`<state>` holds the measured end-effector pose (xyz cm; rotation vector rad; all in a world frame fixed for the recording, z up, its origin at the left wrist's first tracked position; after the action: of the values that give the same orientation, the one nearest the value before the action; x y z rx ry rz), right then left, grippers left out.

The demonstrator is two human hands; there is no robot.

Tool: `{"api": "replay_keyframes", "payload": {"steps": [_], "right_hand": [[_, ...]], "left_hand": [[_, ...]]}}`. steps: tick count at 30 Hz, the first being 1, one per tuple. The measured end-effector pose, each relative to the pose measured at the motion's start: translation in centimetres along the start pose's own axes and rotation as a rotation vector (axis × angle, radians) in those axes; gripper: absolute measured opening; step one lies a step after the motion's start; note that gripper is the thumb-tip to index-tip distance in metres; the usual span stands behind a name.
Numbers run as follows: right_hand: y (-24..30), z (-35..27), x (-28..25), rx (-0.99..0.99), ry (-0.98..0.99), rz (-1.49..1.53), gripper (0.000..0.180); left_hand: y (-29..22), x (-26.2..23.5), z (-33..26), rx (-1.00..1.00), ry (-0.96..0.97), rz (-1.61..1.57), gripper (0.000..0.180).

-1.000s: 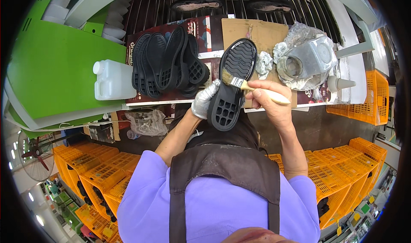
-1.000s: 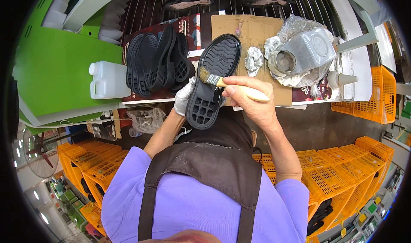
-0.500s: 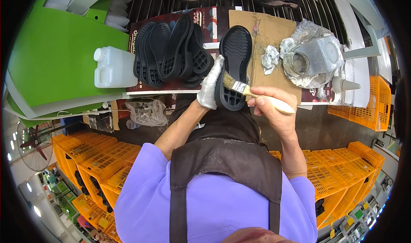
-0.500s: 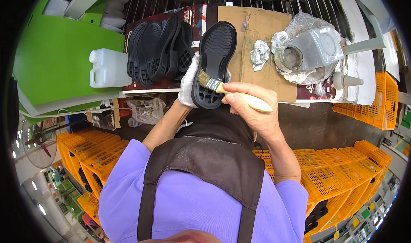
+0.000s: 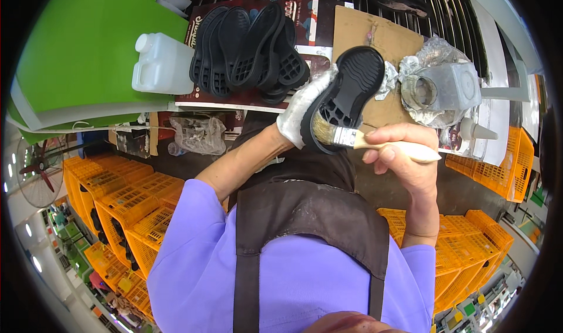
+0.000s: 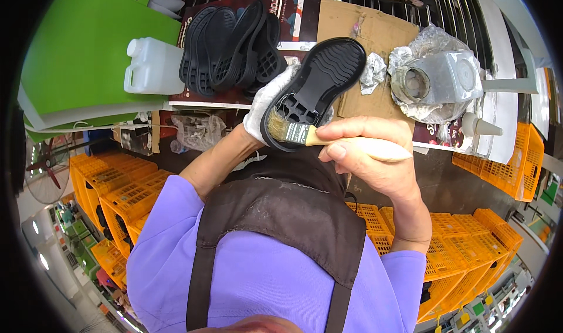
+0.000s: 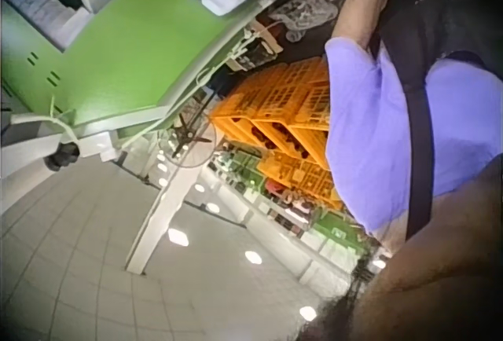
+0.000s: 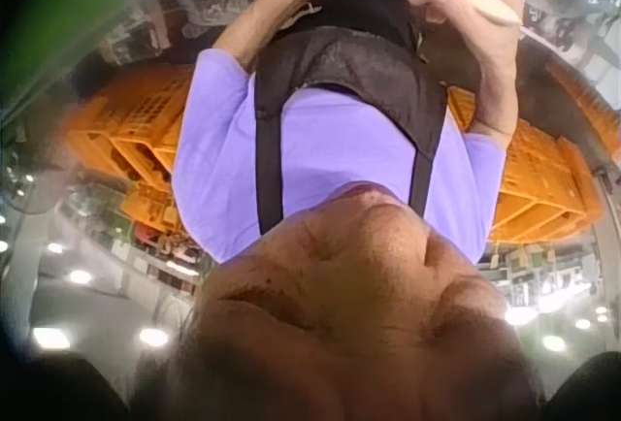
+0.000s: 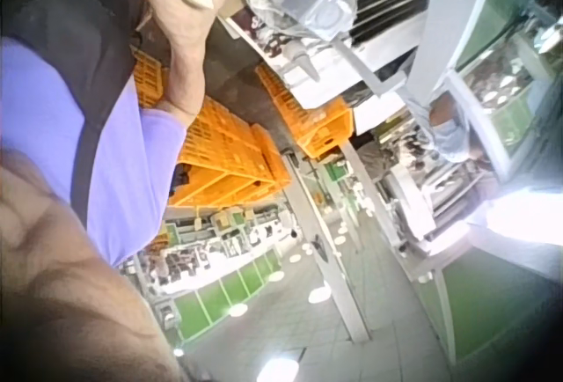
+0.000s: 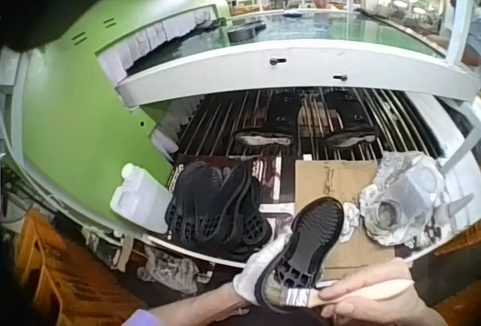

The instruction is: The person applies a liquid substance to the soles of black sandals using a brush. They pick up sandals from yellow crates, apply the substance to the sole, and place the finished items on a conveyor belt. The process is repeated for multiple units.

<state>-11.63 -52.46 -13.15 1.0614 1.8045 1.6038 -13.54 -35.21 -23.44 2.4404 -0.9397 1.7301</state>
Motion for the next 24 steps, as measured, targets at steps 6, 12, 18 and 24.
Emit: {"api": "replay_keyframes", "payload": {"steps": [6,12,18,24], "right_hand": [[0.7,1.0,0.2,-0.004,0.097,0.009,0.024],[0.8,2.6,0.0,0.011,0.247,-0.056,0.023],[0.3,4.8,-0.2,-0.077,0.478,-0.066,0.022],[0.3,6.4,-0.1,-0.158,0.67,-0.137,0.022]], "left_hand": [[0.2,0.6,-0.8,-0.143,0.217,-0.303,0.04],[0.8,-0.3,-1.0,-0.412,0.106,-0.315,0.039],[1.0,-1.2,-1.6,-0.564,0.091,-0.148,0.038],[0.5,-2.0,-1.4,-0.473,0.206,0.17,0.031]]}}
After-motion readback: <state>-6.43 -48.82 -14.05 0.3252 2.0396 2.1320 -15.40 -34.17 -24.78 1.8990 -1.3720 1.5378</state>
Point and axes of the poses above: each hand's wrist, its own z-axis towards the middle knuckle, its own x-axis out of the palm, y = z × x, the point moved 3 cm from there along z, towards the middle knuckle, and after that the axes turned 6 degrees about -y, right-handed, at the moved point
